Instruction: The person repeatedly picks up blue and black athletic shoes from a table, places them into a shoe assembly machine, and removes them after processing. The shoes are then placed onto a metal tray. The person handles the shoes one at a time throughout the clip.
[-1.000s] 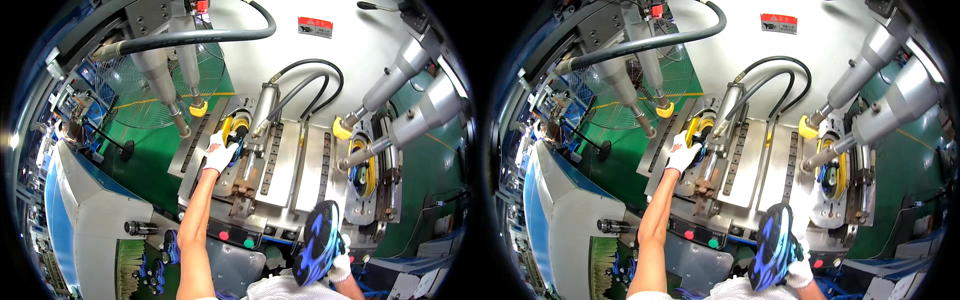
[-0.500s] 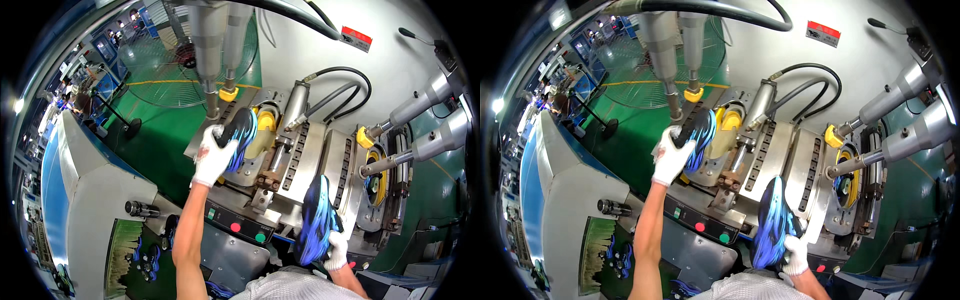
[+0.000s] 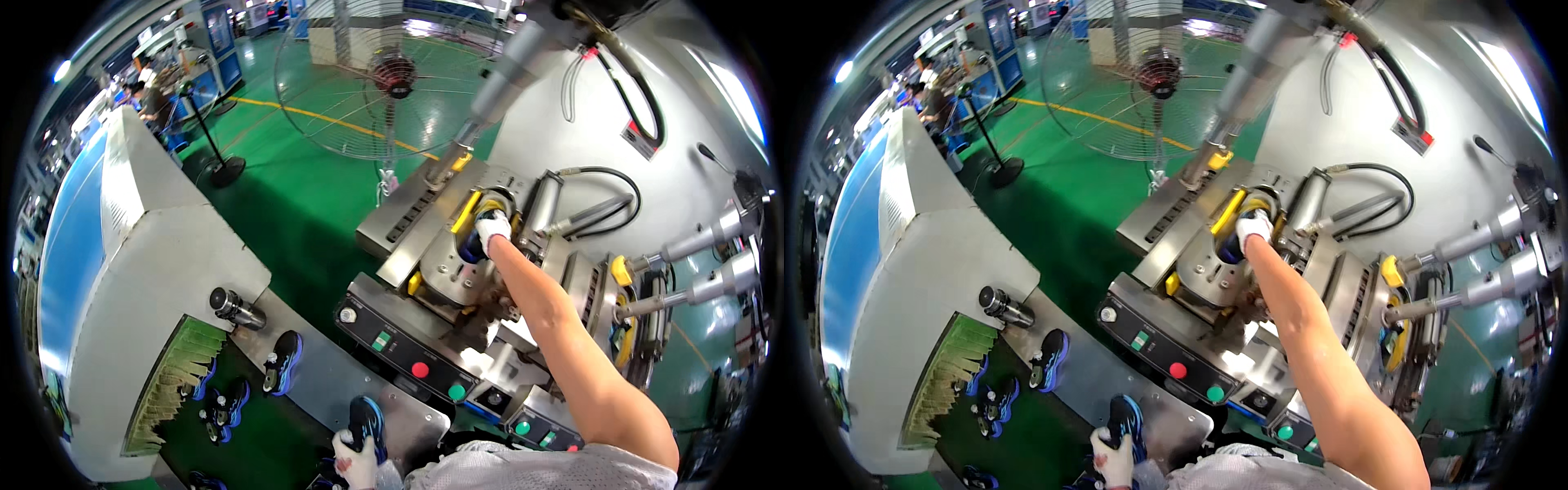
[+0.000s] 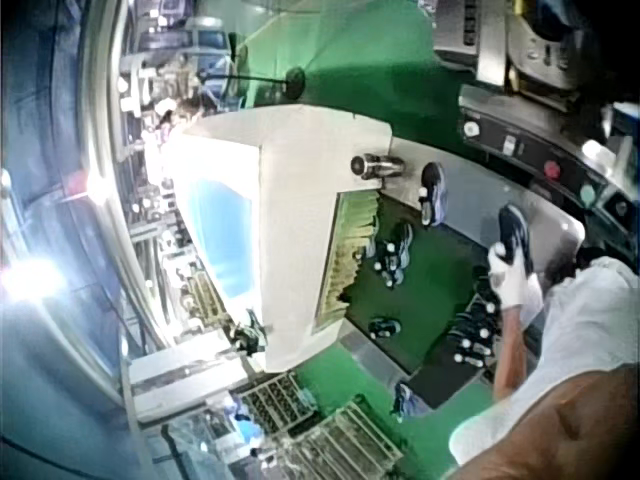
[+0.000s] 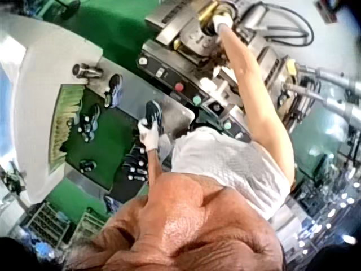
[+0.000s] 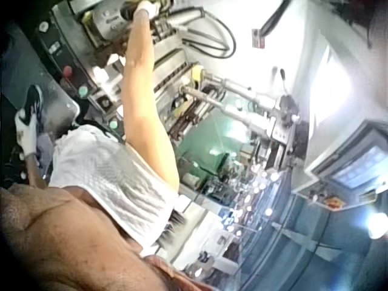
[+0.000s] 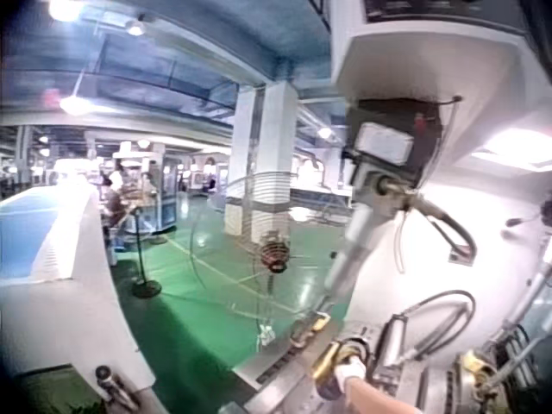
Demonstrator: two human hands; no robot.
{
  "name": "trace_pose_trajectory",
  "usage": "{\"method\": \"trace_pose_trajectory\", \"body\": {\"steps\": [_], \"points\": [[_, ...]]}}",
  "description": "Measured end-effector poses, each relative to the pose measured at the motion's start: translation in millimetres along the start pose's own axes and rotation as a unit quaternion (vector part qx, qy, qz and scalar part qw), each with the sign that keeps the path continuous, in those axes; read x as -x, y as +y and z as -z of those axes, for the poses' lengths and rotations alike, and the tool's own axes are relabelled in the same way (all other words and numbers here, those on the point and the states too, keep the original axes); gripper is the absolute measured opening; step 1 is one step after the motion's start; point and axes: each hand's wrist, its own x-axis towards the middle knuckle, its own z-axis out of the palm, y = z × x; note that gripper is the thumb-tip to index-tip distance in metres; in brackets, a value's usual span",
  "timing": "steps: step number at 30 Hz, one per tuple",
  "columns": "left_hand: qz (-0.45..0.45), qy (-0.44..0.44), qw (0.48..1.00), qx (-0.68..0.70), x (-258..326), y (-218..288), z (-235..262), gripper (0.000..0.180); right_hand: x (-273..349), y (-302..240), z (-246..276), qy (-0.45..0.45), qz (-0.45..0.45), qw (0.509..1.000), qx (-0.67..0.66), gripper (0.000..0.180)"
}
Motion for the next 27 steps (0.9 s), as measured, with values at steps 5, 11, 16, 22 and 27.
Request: {"method": "trace_pose_trajectory", "body": {"steps": [5, 11, 16, 22, 27], "points": [[-0.030, 0.118, 0.970, -0.209, 94.0, -113.3, -29.8, 0.065, 8.5, 2.7, -77.1, -0.064, -0.019, 0.990, 0.128, 0.031], [0.159, 0.142, 0.968, -0.130, 148.4, -158.8, -76.5, 0.065, -23.9, 16.3, -95.0, -0.107, 0.215, 0.943, 0.230, 0.031], [0.058, 0.184, 0.981, -0.004, 107.1, -141.2, -76.5, 0.071, -120.1, 13.8, -72.6, -0.309, 0.150, 0.939, -0.015, 0.031], [0.044, 0.182, 0.981, 0.058, 245.5, -149.0, -27.4, 0.059, 48.1, -46.2, 37.1, -0.278, 0.324, 0.904, -0.018, 0.069], [0.117, 0.196, 0.962, 0.149, 261.1, -195.9, 15.5, 0.045, 334.6, 22.0, 182.0, -0.320, 0.402, 0.854, -0.077, 0.072]]}}
